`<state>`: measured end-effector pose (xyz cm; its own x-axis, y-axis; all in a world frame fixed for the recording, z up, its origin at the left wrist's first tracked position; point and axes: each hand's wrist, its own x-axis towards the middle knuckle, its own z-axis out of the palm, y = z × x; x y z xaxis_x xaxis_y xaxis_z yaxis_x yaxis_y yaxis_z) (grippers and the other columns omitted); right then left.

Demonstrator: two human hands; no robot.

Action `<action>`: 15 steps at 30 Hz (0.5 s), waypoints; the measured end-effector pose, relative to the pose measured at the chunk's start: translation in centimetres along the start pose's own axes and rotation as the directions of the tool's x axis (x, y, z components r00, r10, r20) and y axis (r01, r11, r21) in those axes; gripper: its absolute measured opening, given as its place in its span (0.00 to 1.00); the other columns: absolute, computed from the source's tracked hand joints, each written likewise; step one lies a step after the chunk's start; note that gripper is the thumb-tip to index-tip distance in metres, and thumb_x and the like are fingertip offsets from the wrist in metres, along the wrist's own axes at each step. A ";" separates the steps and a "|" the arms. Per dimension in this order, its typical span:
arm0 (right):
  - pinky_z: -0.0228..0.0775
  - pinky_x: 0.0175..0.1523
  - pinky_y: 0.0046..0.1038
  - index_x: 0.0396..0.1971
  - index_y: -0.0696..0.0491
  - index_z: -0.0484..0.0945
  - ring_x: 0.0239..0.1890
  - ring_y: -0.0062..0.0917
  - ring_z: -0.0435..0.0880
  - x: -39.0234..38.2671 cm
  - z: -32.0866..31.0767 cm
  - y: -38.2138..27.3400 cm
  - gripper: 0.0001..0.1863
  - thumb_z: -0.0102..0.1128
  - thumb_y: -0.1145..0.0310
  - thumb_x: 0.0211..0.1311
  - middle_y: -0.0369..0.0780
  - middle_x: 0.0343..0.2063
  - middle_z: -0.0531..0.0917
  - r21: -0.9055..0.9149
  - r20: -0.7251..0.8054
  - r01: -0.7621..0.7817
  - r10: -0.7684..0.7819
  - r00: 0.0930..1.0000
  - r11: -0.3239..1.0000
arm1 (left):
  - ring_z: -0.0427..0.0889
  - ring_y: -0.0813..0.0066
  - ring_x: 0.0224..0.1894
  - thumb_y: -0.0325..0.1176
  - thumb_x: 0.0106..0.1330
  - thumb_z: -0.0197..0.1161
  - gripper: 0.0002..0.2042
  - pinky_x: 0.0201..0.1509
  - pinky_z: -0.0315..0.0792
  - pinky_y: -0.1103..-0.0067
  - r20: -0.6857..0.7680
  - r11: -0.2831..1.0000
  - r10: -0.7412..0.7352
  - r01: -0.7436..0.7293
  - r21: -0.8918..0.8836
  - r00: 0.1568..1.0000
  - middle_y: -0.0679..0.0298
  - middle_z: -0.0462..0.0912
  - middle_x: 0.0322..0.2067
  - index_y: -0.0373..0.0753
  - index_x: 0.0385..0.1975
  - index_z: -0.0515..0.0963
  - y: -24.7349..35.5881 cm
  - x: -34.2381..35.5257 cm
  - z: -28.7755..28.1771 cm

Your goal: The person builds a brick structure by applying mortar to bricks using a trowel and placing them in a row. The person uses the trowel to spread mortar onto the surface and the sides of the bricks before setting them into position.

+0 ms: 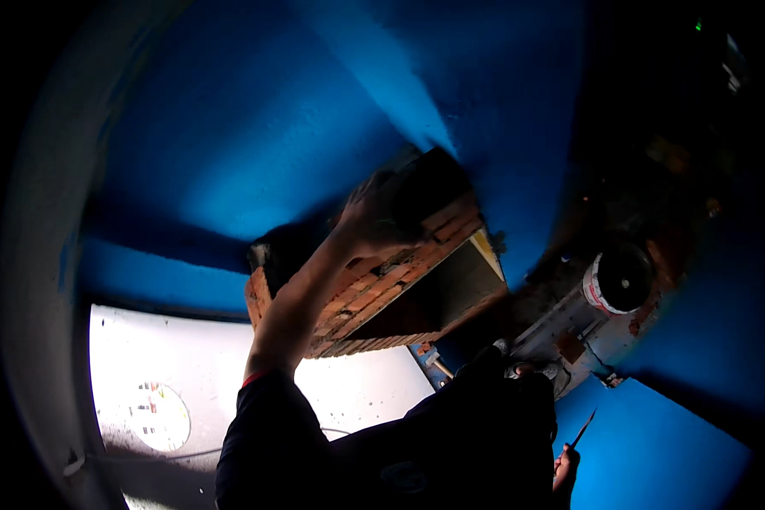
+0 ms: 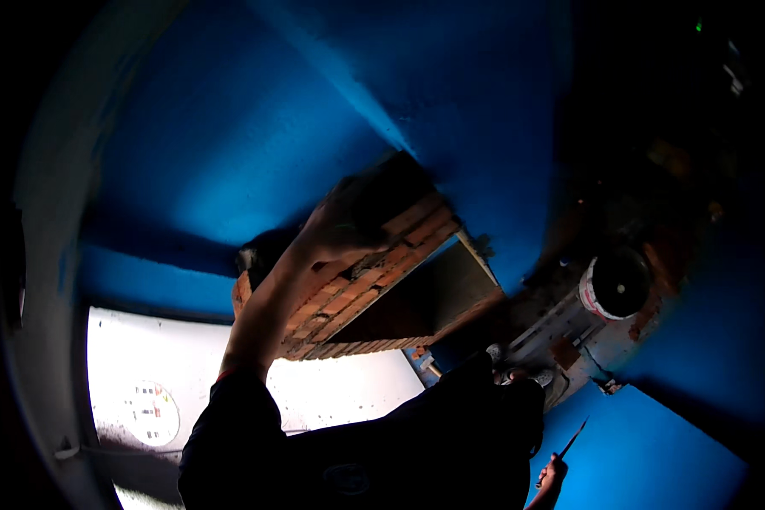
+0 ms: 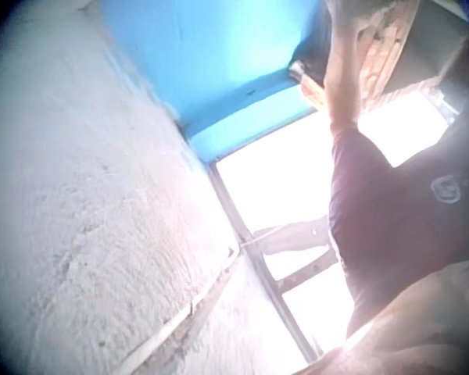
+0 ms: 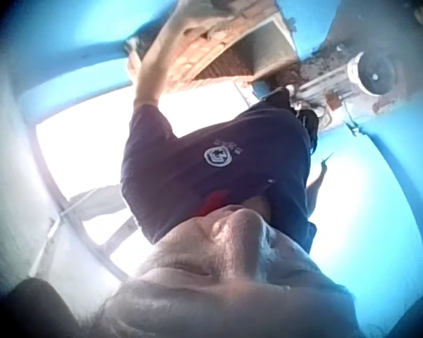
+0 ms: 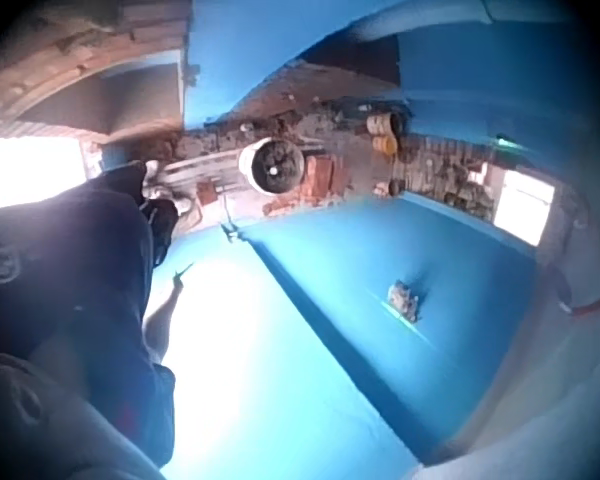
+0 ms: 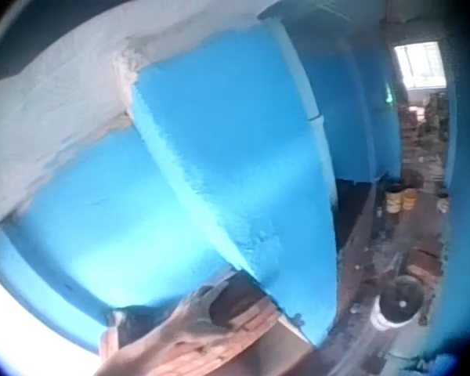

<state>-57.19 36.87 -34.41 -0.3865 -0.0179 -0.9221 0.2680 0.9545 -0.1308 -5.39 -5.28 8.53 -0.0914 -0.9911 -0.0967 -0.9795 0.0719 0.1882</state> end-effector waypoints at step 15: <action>0.51 0.20 0.27 0.18 0.52 0.67 0.15 0.17 0.58 -24.0 8.2 -13.6 0.21 0.46 0.56 0.71 0.30 0.13 0.65 -0.030 0.076 0.893 -0.890 0.451 0.450 | 0.70 0.61 0.53 0.41 0.46 0.75 0.46 0.57 0.66 0.69 0.146 0.655 0.209 -0.027 -0.755 0.967 0.52 0.70 0.51 0.35 0.64 0.55 6.5 -8.0 3.5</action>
<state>-44.37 21.86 -13.49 -0.3456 -0.8797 -0.3267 -0.2514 0.4222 -0.8710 -11.66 3.54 7.15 -0.3194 -0.9269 -0.1974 -0.5037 -0.0104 0.8638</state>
